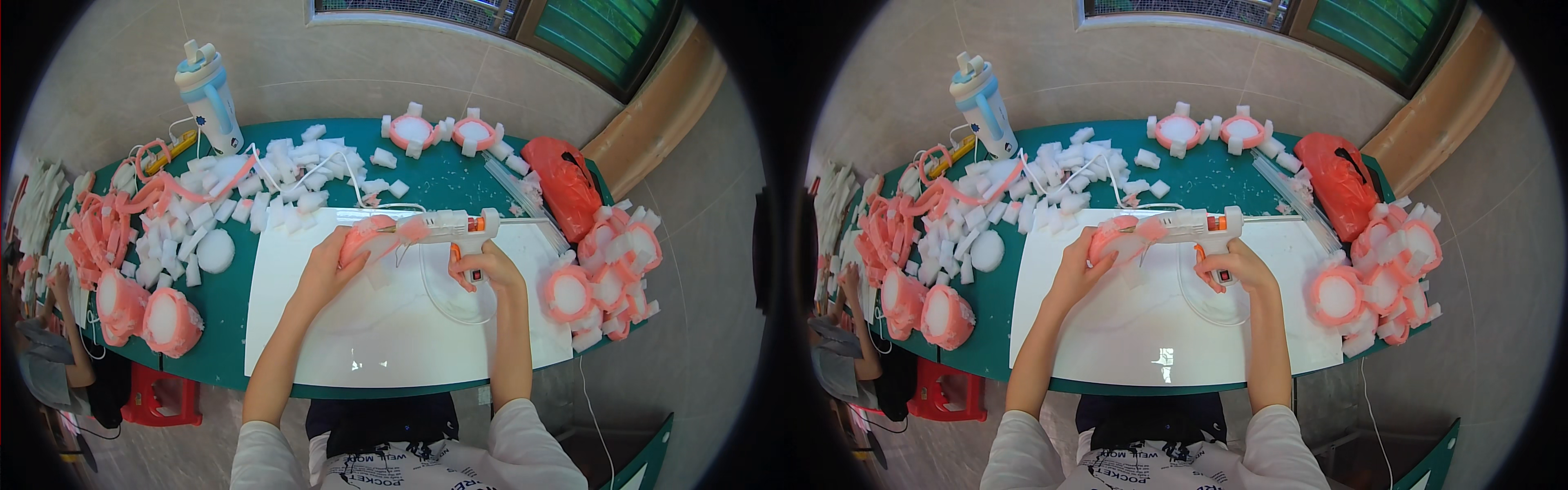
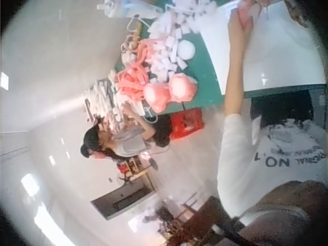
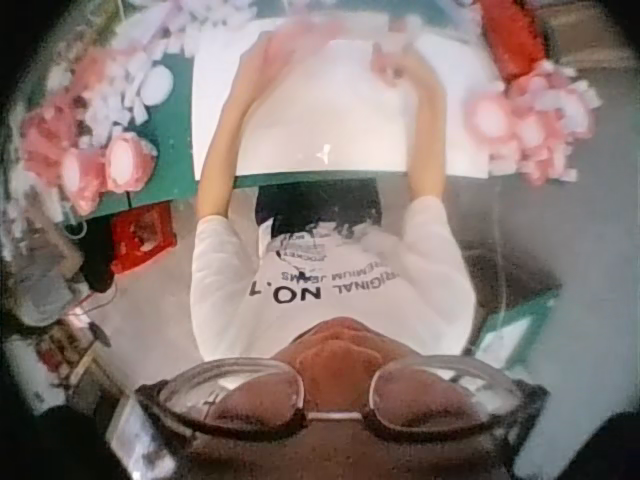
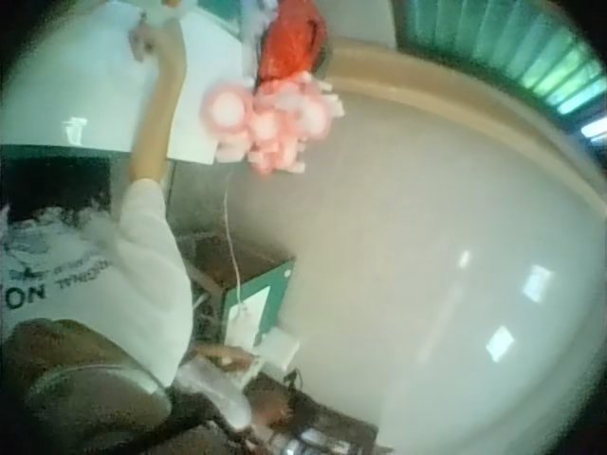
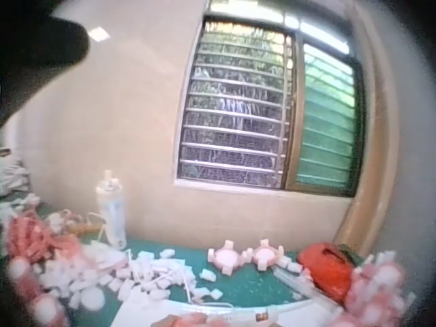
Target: Assembling and gluing foam blocks and pink padding onto a plastic ring using a hot glue gun.
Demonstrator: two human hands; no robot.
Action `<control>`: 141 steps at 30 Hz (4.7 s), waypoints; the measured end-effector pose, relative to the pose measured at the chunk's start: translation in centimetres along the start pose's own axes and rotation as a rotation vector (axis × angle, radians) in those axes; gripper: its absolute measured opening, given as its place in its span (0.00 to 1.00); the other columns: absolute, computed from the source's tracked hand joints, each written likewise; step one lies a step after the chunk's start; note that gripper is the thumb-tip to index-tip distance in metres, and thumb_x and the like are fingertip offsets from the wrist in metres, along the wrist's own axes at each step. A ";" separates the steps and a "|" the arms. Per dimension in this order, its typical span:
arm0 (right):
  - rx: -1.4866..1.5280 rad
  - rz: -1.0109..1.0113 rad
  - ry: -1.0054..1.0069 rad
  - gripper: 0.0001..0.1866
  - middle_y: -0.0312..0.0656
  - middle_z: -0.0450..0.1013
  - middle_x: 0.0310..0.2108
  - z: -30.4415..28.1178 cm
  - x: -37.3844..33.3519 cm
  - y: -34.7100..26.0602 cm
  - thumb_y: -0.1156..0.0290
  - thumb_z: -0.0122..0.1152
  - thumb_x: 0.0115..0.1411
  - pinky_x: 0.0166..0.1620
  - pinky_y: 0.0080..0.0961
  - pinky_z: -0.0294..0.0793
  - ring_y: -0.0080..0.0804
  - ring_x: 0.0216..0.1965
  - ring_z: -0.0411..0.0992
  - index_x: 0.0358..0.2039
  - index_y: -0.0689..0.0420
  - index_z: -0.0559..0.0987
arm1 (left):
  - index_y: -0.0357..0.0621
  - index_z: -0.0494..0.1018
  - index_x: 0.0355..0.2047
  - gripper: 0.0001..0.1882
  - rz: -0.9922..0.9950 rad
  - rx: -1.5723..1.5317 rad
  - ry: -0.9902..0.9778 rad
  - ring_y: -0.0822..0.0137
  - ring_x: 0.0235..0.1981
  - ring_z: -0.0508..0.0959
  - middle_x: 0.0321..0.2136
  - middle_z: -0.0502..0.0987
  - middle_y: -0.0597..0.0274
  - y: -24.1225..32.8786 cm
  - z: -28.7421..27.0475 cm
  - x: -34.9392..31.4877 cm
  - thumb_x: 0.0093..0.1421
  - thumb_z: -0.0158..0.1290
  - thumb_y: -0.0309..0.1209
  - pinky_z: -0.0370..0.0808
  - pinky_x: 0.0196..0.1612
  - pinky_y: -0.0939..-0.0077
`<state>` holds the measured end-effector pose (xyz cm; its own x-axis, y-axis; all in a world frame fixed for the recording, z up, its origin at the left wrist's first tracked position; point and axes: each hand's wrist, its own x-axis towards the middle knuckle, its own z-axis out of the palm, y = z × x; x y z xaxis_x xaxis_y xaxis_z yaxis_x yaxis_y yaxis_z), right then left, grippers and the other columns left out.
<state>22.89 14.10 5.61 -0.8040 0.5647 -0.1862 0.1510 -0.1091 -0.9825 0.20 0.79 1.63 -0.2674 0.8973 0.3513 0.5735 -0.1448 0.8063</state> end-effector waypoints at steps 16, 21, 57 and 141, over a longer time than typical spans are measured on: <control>-0.087 0.014 0.052 0.05 0.37 0.66 0.12 -0.3 -0.6 -0.4 0.73 0.56 0.39 0.14 0.17 0.53 0.20 0.08 0.61 0.19 0.59 0.70 | 0.37 0.64 0.39 0.17 -0.006 0.019 -0.013 0.53 0.32 0.74 0.32 0.73 0.47 0.0 0.0 0.0 0.50 0.54 0.31 0.69 0.36 0.71; 0.012 -0.032 0.054 0.06 0.37 0.65 0.10 -0.1 -0.2 0.3 0.74 0.56 0.39 0.13 0.17 0.52 0.20 0.08 0.61 0.20 0.59 0.70 | 0.36 0.64 0.39 0.18 -0.007 0.028 -0.026 0.54 0.32 0.75 0.32 0.73 0.47 0.0 -0.1 0.0 0.50 0.55 0.30 0.70 0.37 0.73; -0.038 -0.133 0.364 0.08 0.43 0.69 0.18 -2.8 0.5 0.9 0.71 0.56 0.48 0.13 0.18 0.57 0.22 0.10 0.64 0.27 0.62 0.71 | 0.38 0.64 0.38 0.17 -0.023 -0.015 -0.001 0.48 0.32 0.72 0.31 0.72 0.46 -0.2 0.1 0.2 0.51 0.53 0.33 0.69 0.34 0.67; -0.973 -1.153 0.542 0.23 0.41 0.71 0.40 7.7 4.1 1.1 0.83 0.64 0.32 0.41 0.29 0.68 0.38 0.38 0.67 0.35 0.58 0.75 | 0.41 0.65 0.39 0.18 0.005 0.120 0.000 0.53 0.35 0.73 0.34 0.72 0.52 -0.7 0.1 -0.2 0.51 0.53 0.36 0.71 0.36 0.67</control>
<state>15.31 9.99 3.82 -0.4854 0.2061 0.8497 0.0991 0.9785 -0.1808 -0.07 0.72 0.98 -0.2643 0.8966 0.3554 0.6634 -0.0985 0.7417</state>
